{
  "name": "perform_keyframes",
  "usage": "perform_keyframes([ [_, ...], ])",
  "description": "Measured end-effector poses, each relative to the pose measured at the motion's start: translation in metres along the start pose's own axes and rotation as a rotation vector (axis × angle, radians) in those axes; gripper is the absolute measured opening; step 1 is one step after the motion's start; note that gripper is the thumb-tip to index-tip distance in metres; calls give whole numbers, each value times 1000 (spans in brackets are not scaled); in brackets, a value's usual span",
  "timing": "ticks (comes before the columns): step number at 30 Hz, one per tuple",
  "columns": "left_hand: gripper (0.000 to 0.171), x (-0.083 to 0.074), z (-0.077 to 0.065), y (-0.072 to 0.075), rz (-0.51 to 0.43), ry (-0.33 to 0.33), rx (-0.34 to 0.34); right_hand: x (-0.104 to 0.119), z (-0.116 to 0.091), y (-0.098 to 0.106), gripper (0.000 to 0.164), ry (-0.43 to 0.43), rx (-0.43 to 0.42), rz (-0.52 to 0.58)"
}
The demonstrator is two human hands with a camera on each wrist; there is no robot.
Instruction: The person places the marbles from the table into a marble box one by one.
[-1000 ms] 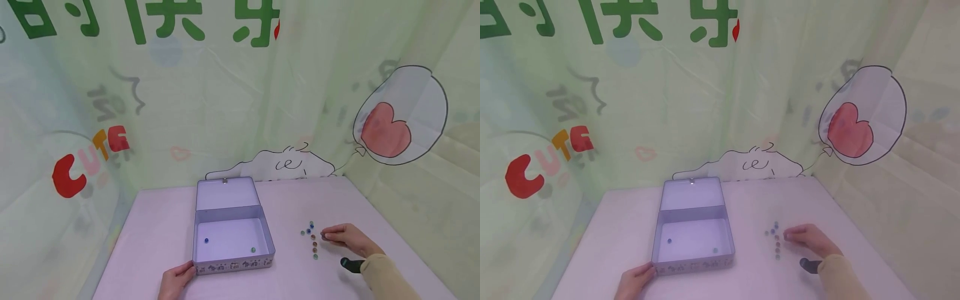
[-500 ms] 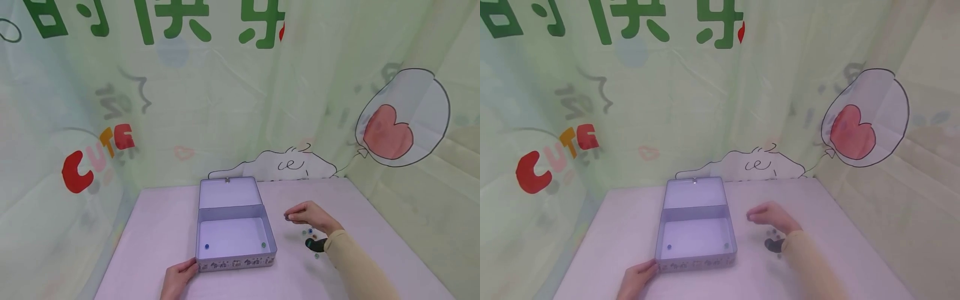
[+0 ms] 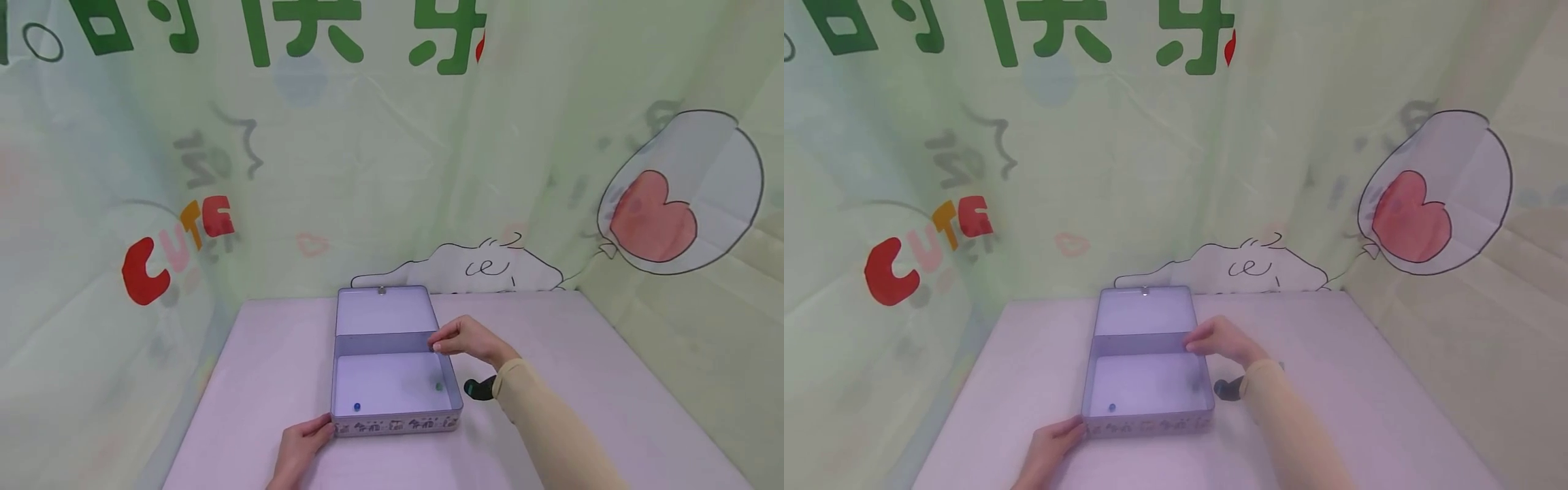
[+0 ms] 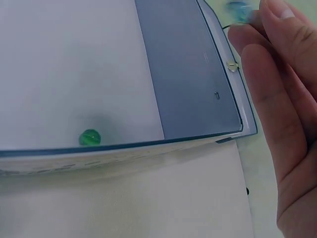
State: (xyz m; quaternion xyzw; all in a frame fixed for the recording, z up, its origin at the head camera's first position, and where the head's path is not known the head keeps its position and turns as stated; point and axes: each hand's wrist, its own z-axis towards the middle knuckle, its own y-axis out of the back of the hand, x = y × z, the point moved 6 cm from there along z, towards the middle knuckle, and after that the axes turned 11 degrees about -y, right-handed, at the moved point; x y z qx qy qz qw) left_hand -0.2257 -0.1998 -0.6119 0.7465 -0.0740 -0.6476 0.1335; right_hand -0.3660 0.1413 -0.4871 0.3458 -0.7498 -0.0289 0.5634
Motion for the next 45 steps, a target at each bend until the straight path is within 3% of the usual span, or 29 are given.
perform_keyframes([
  [16,36,1,-1,-4,-25,45,1,-8,-16,16,31,33,-8,3],
  [19,36,1,-2,-6,-24,52,12,-23,-30,31,30,11,-46,8],
  [26,38,0,-1,-4,40,-49,14,-75,-76,79,36,-43,-145,16],
  [32,42,0,-1,-2,30,-28,33,-115,-108,109,45,-98,-217,39],
  [36,42,0,-1,-2,30,-5,29,-139,-109,115,44,-138,-270,23],
  [45,43,-2,-4,-2,38,8,28,-174,-94,98,29,-235,-376,-44],
])
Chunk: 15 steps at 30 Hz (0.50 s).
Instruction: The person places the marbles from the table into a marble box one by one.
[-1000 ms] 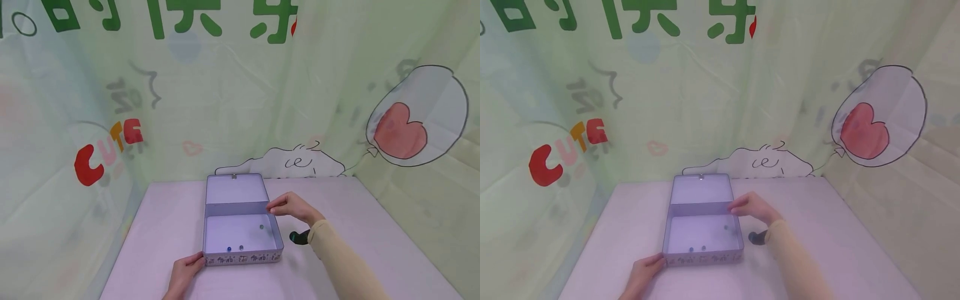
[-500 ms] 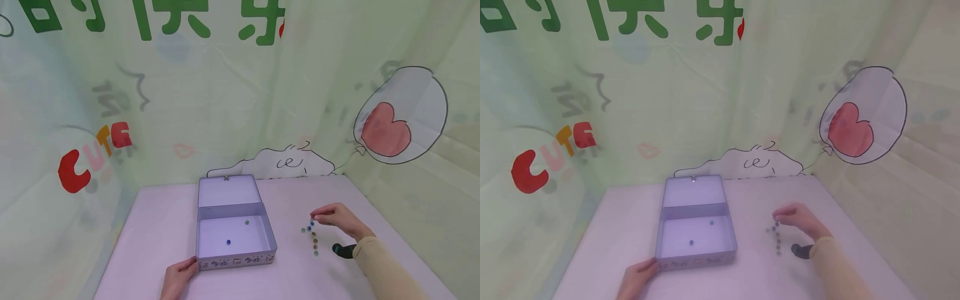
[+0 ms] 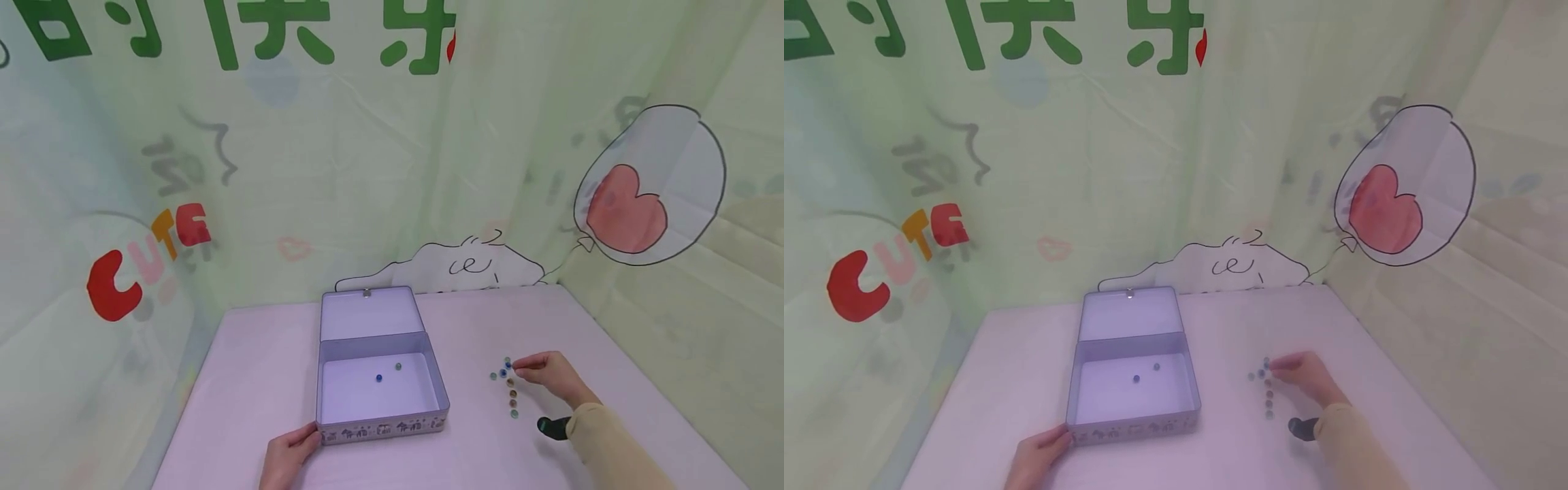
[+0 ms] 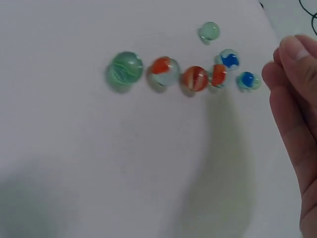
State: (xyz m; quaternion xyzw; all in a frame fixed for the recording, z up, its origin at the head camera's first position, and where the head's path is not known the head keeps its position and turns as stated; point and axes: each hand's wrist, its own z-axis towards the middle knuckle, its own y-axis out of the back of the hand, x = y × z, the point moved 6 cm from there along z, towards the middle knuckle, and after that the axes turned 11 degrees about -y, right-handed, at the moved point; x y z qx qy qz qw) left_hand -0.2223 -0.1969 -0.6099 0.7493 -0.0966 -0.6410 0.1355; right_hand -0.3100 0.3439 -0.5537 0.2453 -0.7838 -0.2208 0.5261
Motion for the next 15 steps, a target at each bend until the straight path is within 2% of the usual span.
perform_keyframes([
  [8,41,3,1,-1,-29,26,2,-9,9,-14,19,-62,-78,-83],
  [15,41,-1,0,0,-37,-22,2,-11,14,-21,18,-56,-113,-138],
])
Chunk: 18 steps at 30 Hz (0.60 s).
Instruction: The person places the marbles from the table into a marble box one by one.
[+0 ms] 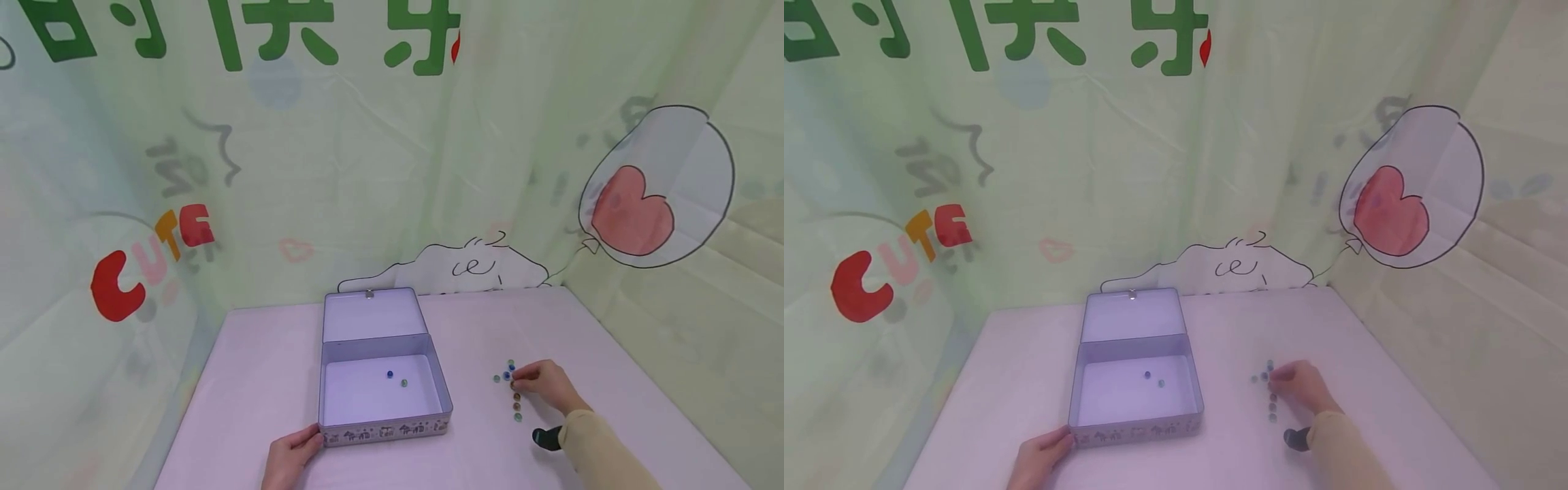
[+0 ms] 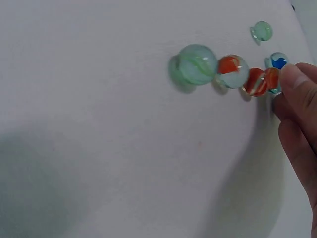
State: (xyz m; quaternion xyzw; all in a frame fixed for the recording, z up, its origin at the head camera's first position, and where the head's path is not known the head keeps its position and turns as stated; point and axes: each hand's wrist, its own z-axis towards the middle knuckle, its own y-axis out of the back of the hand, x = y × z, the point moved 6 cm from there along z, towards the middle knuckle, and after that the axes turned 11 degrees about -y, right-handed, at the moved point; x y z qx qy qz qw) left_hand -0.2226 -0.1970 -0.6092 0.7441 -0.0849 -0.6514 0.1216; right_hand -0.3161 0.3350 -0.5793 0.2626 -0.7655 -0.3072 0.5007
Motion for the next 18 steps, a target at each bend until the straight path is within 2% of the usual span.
perform_keyframes([
  [7,41,0,1,0,-7,10,-2,6,-3,-2,12,32,-29,-82],
  [12,43,2,0,-1,-27,3,11,3,-2,-3,12,10,-35,-71],
  [18,42,2,0,0,-32,21,7,3,-5,4,17,22,-38,-24],
])
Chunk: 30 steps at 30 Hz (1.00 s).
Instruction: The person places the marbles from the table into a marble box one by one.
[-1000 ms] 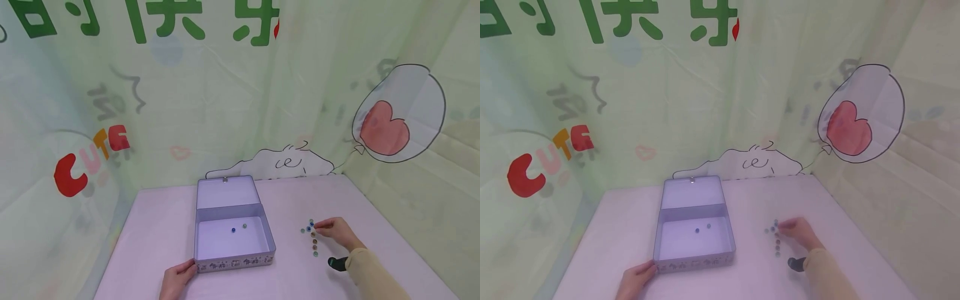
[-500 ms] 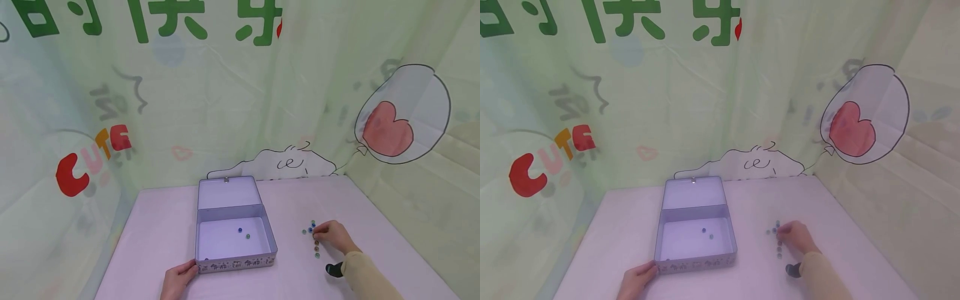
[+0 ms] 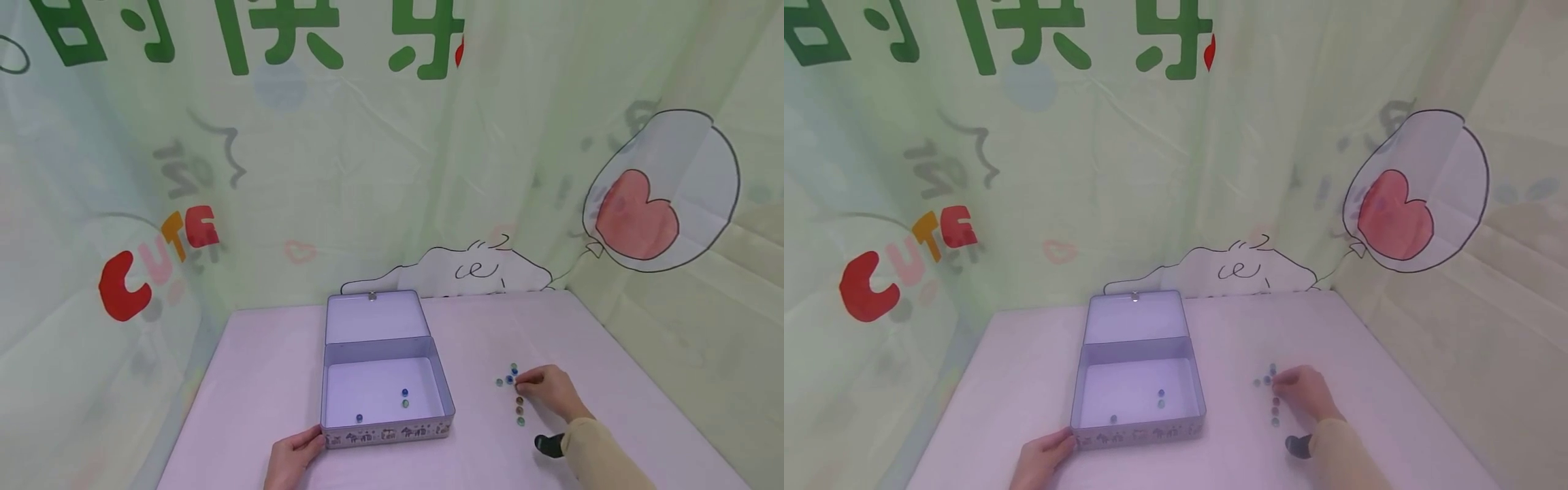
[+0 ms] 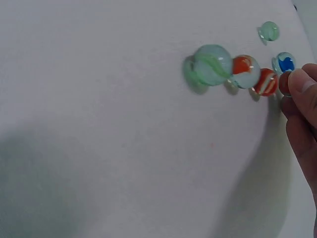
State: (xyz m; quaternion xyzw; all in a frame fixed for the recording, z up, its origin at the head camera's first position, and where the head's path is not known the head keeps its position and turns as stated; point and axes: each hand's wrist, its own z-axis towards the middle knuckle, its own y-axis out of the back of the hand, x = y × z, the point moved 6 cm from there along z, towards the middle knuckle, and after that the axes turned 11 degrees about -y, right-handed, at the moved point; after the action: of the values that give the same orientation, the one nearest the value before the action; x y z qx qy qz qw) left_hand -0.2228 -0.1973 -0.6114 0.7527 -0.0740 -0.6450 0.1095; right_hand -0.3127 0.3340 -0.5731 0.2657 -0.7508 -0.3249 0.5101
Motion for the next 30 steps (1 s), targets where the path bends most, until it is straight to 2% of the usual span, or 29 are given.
perform_keyframes([
  [3,42,-1,-1,-1,5,-13,-1,0,-3,8,22,4,31,57],
  [10,44,1,1,-1,6,-26,9,-10,-8,28,35,-49,159,226],
  [15,46,2,2,-1,24,-37,23,-19,-13,40,42,-65,222,250],
  [20,46,2,1,0,27,-47,18,-18,-17,46,45,-39,279,249],
  [25,44,1,1,1,28,-34,13,6,-17,38,45,25,306,262],
  [30,43,0,0,-1,31,-17,15,60,-15,18,36,113,309,255],
])
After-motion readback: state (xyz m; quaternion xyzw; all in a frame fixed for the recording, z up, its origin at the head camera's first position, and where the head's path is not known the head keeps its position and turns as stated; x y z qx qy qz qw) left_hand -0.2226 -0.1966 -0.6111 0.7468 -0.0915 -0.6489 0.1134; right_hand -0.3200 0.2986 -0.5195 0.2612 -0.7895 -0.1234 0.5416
